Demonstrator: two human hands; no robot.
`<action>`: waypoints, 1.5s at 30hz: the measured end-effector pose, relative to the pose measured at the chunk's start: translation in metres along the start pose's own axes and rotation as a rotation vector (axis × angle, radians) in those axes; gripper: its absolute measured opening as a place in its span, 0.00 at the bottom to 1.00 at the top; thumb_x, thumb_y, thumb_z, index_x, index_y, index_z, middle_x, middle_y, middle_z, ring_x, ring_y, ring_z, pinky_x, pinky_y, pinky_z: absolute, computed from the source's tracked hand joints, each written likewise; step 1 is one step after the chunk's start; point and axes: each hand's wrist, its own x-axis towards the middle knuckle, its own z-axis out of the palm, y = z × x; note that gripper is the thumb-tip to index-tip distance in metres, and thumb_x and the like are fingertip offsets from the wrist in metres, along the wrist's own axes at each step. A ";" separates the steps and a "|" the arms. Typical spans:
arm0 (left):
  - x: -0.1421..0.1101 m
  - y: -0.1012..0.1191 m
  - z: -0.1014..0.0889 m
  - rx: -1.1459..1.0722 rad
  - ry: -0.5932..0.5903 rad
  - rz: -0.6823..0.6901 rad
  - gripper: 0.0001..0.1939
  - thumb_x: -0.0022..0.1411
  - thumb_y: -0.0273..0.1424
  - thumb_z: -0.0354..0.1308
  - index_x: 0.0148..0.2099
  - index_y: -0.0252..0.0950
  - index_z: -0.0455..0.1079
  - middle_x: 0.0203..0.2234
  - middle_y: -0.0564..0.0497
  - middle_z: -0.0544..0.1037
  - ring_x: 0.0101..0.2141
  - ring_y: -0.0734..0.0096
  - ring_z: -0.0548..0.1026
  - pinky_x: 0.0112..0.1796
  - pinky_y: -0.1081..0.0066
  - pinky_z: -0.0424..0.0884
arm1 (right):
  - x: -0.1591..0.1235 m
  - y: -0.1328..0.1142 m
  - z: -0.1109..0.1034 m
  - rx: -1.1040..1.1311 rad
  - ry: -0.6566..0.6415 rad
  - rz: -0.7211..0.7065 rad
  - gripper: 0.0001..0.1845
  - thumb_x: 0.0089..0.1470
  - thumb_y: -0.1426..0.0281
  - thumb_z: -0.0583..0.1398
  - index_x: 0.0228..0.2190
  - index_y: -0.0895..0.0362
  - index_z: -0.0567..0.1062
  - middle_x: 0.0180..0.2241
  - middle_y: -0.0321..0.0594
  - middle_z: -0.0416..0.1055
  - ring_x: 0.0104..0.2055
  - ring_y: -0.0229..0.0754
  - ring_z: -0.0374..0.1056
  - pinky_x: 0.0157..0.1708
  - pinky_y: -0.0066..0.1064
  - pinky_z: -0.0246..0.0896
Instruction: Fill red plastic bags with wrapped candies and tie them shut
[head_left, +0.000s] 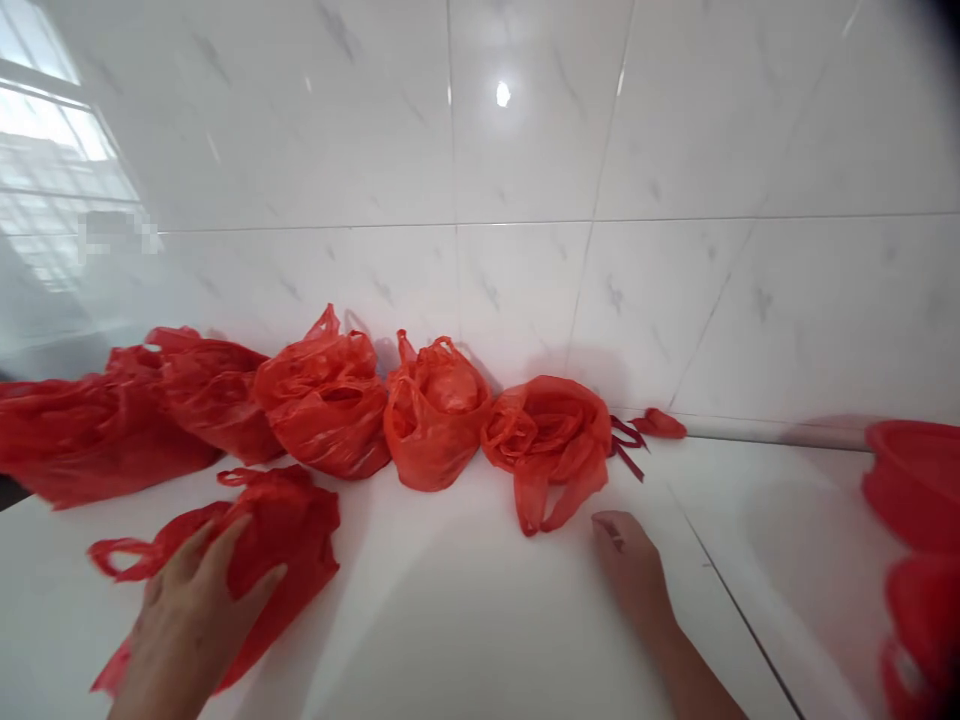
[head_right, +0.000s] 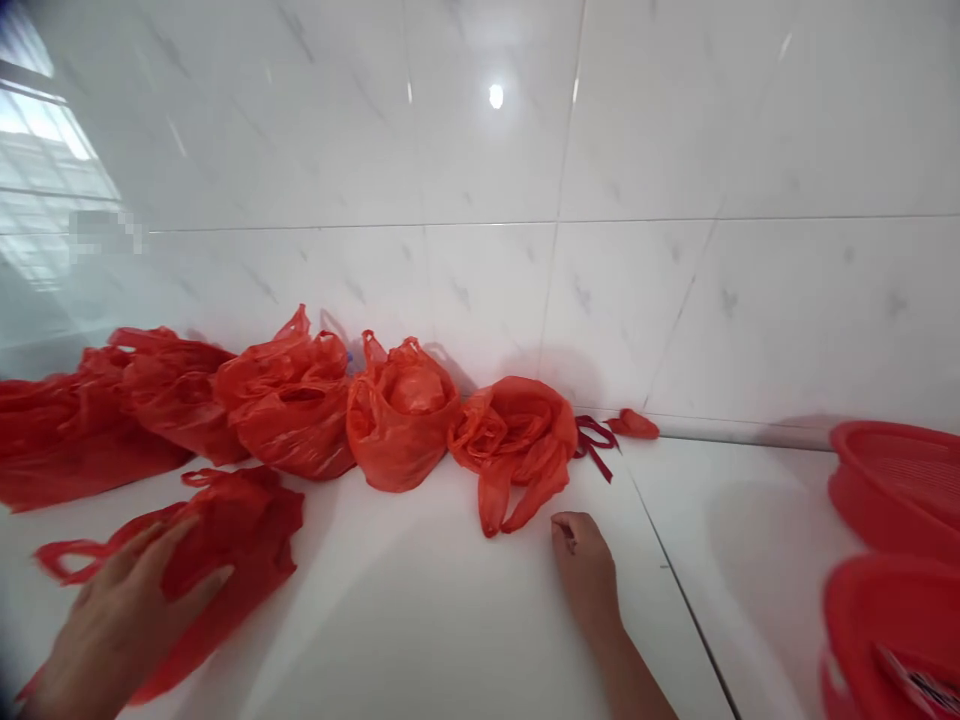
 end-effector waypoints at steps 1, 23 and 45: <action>-0.006 0.003 0.009 0.041 -0.011 0.045 0.28 0.53 0.45 0.56 0.54 0.39 0.68 0.54 0.40 0.69 0.53 0.38 0.67 0.48 0.40 0.66 | -0.002 -0.003 0.003 -0.018 0.033 -0.065 0.11 0.54 0.66 0.51 0.34 0.55 0.72 0.38 0.41 0.70 0.38 0.43 0.67 0.39 0.35 0.64; -0.076 0.140 0.137 -0.399 -0.539 0.727 0.27 0.60 0.34 0.53 0.62 0.42 0.59 0.63 0.41 0.58 0.61 0.49 0.58 0.55 0.45 0.61 | 0.053 -0.070 0.118 0.213 0.040 -0.144 0.25 0.42 0.75 0.59 0.46 0.57 0.73 0.51 0.49 0.68 0.54 0.57 0.60 0.54 0.49 0.51; -0.023 0.288 0.208 -0.742 -0.363 0.384 0.52 0.47 0.34 0.65 0.68 0.39 0.39 0.64 0.36 0.55 0.63 0.45 0.50 0.56 0.48 0.58 | 0.117 -0.012 0.064 1.395 0.014 0.362 0.19 0.48 0.52 0.61 0.24 0.54 0.67 0.13 0.25 0.57 0.10 0.27 0.44 0.10 0.22 0.45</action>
